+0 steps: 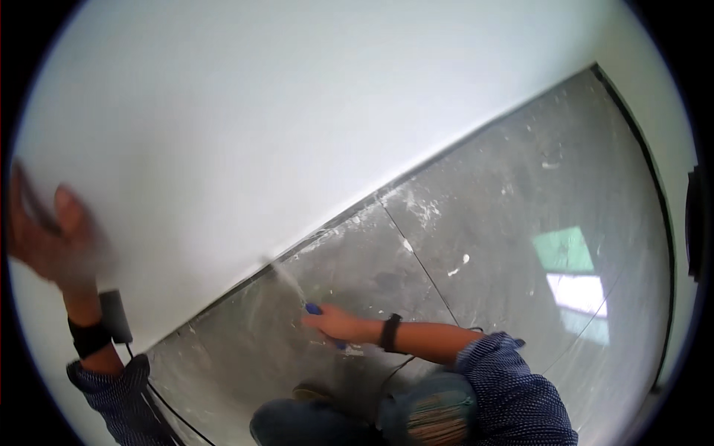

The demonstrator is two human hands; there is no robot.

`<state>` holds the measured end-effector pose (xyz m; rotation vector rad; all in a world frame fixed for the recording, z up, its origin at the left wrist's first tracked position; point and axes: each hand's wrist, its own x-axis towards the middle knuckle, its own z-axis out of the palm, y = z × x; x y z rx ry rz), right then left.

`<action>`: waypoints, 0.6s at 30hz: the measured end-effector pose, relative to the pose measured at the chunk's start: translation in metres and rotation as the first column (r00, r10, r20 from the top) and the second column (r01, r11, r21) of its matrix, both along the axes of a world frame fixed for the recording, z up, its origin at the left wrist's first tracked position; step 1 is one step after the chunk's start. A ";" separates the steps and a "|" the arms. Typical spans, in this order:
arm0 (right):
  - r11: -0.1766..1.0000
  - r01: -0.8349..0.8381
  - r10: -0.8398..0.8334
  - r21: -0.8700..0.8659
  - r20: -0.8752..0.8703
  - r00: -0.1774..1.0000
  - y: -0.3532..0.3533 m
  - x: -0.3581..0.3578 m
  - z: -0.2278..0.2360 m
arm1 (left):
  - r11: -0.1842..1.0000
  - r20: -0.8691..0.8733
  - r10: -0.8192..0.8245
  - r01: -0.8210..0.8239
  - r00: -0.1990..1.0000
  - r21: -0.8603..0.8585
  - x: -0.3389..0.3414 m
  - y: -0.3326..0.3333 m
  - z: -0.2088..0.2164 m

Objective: The person scrapes residue from the tiled floor and along the base of the walls using a putty knife.

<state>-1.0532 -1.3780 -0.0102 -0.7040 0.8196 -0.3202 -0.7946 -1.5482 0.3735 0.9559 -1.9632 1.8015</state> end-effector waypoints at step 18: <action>0.344 -0.745 -0.476 -0.571 -0.790 0.387 -0.073 -0.180 0.004 | 0.452 -0.426 0.375 0.238 0.823 0.860 0.071 0.216 -0.256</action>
